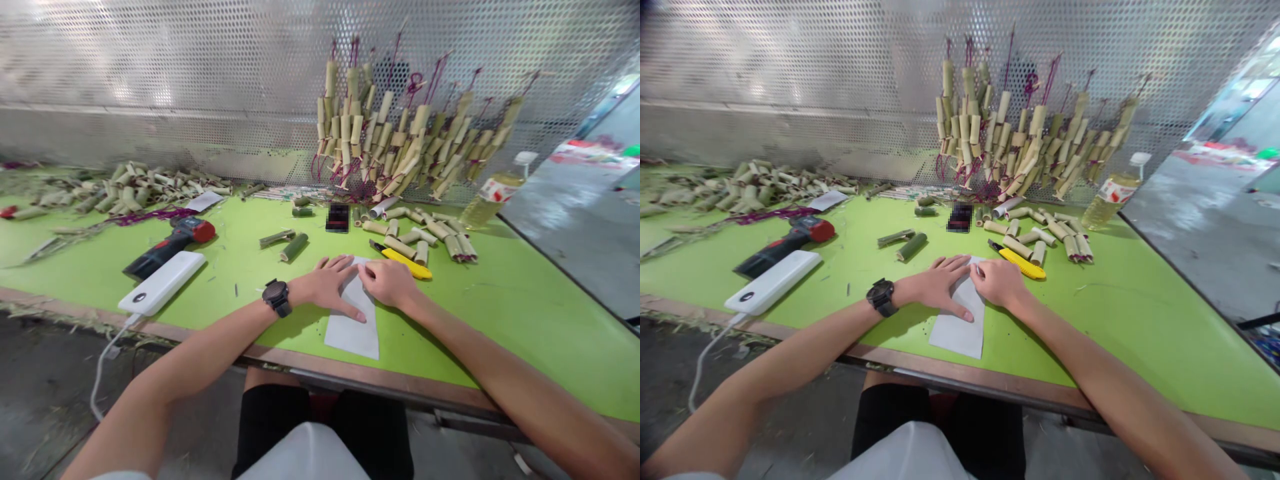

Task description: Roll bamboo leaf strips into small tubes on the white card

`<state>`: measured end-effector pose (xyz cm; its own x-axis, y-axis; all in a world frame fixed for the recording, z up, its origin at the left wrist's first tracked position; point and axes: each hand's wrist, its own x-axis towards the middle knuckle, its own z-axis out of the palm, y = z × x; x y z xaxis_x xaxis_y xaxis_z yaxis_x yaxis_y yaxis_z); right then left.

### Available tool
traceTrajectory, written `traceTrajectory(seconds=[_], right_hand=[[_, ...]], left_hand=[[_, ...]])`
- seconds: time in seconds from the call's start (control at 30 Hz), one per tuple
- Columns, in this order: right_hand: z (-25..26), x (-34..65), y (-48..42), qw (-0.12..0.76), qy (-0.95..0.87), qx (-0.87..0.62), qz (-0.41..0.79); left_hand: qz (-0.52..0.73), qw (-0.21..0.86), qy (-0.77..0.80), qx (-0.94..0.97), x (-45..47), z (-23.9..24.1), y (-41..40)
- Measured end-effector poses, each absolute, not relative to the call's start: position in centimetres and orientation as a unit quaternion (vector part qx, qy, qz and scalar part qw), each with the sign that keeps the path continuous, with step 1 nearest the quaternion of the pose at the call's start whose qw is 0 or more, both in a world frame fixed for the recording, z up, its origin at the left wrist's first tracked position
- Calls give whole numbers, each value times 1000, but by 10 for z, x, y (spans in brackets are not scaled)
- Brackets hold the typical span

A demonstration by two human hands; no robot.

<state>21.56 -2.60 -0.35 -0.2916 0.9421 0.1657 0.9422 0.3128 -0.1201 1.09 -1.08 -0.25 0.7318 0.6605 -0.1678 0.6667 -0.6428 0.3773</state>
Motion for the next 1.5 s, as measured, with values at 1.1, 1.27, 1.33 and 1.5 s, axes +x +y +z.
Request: traceTrajectory(seconds=[1.1,1.27,1.33,1.5], right_hand=[[-7,211,-27,131,-797,-588,-53],[-7,208,-35,129,-823,-553,-27],[-5,211,-31,121,-814,-567,-31],[-4,211,-31,117,-800,-587,-46]], left_hand=[[-6,223,367,903,10,-3,-10],[-2,223,361,906,11,-1,-10],[-2,222,365,904,11,-1,-10],[-2,226,370,901,11,-2,-10]])
